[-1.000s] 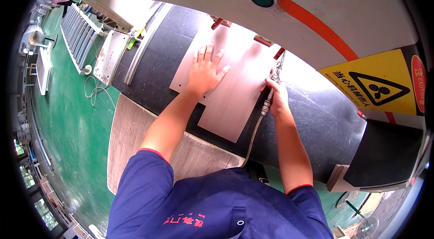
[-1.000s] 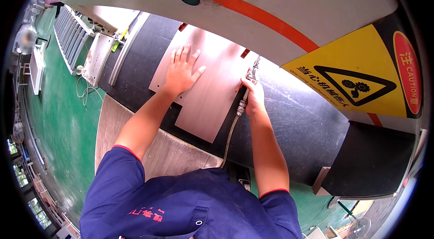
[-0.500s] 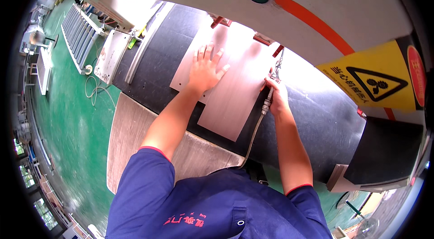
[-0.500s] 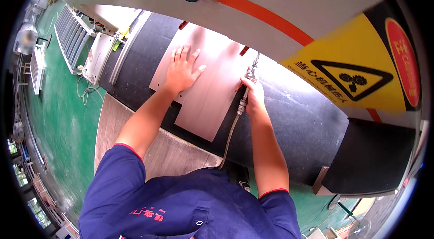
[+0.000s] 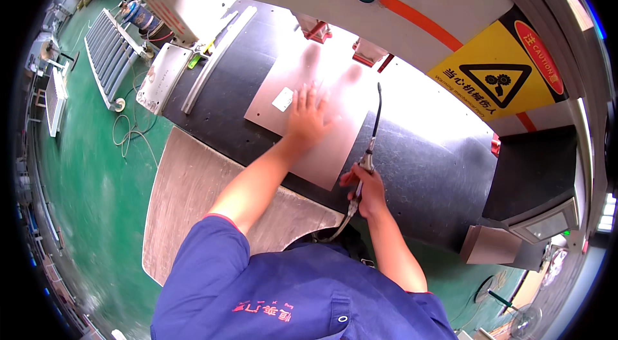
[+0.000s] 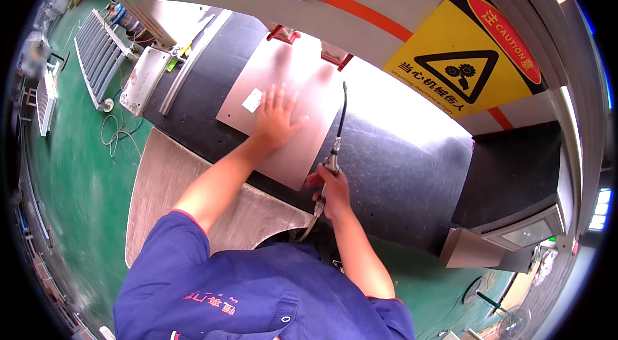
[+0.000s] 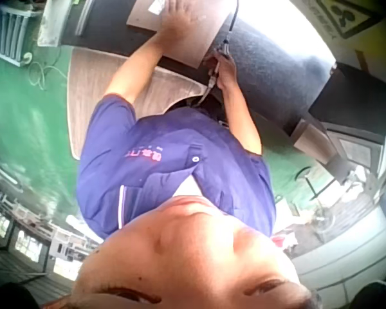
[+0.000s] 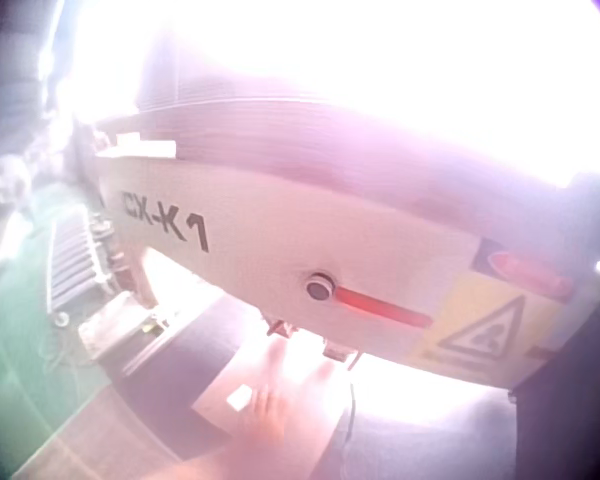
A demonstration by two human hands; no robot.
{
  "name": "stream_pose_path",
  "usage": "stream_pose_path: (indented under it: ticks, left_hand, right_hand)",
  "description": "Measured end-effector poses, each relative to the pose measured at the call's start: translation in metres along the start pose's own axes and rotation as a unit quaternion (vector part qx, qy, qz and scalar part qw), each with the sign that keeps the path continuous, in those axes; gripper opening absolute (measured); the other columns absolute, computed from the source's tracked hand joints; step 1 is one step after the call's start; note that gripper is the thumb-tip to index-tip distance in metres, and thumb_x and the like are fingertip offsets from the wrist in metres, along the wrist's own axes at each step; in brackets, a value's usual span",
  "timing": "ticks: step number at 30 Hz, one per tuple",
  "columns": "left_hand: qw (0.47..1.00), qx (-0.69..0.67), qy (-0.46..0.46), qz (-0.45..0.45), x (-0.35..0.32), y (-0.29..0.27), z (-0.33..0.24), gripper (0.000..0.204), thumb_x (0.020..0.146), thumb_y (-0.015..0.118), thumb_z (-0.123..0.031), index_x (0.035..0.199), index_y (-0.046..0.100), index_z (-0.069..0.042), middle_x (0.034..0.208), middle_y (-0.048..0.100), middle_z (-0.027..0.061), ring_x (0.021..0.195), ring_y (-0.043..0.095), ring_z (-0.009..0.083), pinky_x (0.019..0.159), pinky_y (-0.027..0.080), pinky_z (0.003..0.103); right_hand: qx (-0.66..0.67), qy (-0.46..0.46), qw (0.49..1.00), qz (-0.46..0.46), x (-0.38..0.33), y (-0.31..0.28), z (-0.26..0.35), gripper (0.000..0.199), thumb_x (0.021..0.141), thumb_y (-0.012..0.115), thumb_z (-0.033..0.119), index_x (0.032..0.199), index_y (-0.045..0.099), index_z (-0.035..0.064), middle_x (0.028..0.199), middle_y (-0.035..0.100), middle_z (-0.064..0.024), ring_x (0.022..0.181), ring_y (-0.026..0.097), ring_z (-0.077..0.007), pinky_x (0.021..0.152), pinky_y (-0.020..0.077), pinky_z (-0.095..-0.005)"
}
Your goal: The person places wooden boards into a woodworking machine, monitors the machine's operation, and then retrieves the processed boards to stack them on a nearby pallet.
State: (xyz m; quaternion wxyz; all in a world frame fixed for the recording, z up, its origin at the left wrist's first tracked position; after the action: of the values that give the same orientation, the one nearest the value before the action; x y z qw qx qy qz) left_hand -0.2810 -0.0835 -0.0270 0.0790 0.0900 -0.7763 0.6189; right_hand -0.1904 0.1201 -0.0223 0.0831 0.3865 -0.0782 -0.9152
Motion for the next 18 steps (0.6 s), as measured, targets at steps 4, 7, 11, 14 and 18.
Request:
stream_pose_path:
  ticks: [4,7,11,14,18]
  left_hand:
    - [1.0,-0.017,0.0,0.008,-0.015,-0.009,-0.007,0.082,0.087,0.049,-0.063,0.147,0.036,-0.009,0.153,0.025,0.0224,0.143,0.018,0.0404,0.116,0.012,0.054]
    - [0.999,-0.032,-0.005,-0.011,-0.017,-0.01,-0.007,0.081,0.086,0.051,-0.063,0.145,0.039,-0.009,0.152,0.028,0.0227,0.143,0.02,0.0406,0.116,0.012,0.054]
    - [0.999,-0.027,0.0,-0.029,-0.017,-0.011,-0.006,0.077,0.086,0.053,-0.062,0.14,0.045,-0.007,0.15,0.032,0.0232,0.142,0.023,0.0408,0.115,0.014,0.055]
    - [0.999,-0.037,-0.003,-0.04,-0.017,-0.015,-0.006,0.075,0.086,0.053,-0.061,0.139,0.047,-0.007,0.149,0.032,0.0233,0.141,0.024,0.0409,0.115,0.015,0.055]
    - [1.0,-0.003,-0.011,-0.008,-0.016,-0.011,-0.006,0.08,0.086,0.048,-0.064,0.145,0.039,-0.01,0.151,0.031,0.0213,0.143,0.021,0.0382,0.116,0.013,0.054]
  right_hand:
    - [-0.035,-0.018,0.999,0.024,-0.032,0.029,-0.001,0.023,0.098,0.053,0.031,0.099,0.055,0.0074,0.086,0.063,-0.0071,0.078,0.063,-0.0168,0.044,0.0456,-0.0277]
    - [-0.108,-0.064,0.992,0.023,-0.042,0.044,0.011,0.035,0.095,0.056,0.038,0.105,0.058,0.0042,0.091,0.057,-0.0057,0.081,0.059,-0.0144,0.045,0.0486,-0.0274]
    - [-0.23,-0.17,0.958,0.005,-0.059,0.071,0.052,0.043,0.097,0.054,0.042,0.1,0.06,0.0006,0.083,0.057,-0.0045,0.074,0.059,-0.0134,0.047,0.0501,-0.0254]
    - [-0.22,-0.194,0.955,0.041,-0.07,0.089,0.074,0.043,0.099,0.051,0.041,0.105,0.058,-0.0003,0.073,0.055,-0.0038,0.06,0.056,-0.0115,0.049,0.0495,-0.0238]
    - [-0.141,-0.229,0.961,0.064,-0.086,0.109,0.098,0.042,0.099,0.052,0.04,0.104,0.058,-0.0012,0.066,0.056,-0.0043,0.048,0.051,-0.0091,0.046,0.0461,-0.0235]
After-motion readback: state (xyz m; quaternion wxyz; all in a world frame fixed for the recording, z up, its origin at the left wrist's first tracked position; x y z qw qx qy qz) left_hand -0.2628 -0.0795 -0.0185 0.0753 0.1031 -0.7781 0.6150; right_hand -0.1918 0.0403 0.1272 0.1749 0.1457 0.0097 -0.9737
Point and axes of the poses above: each hand's wrist, its own x-axis towards the middle knuckle, its own y-axis out of the palm, z = x × y, the point moved 7 cm from there along x, towards the middle knuckle
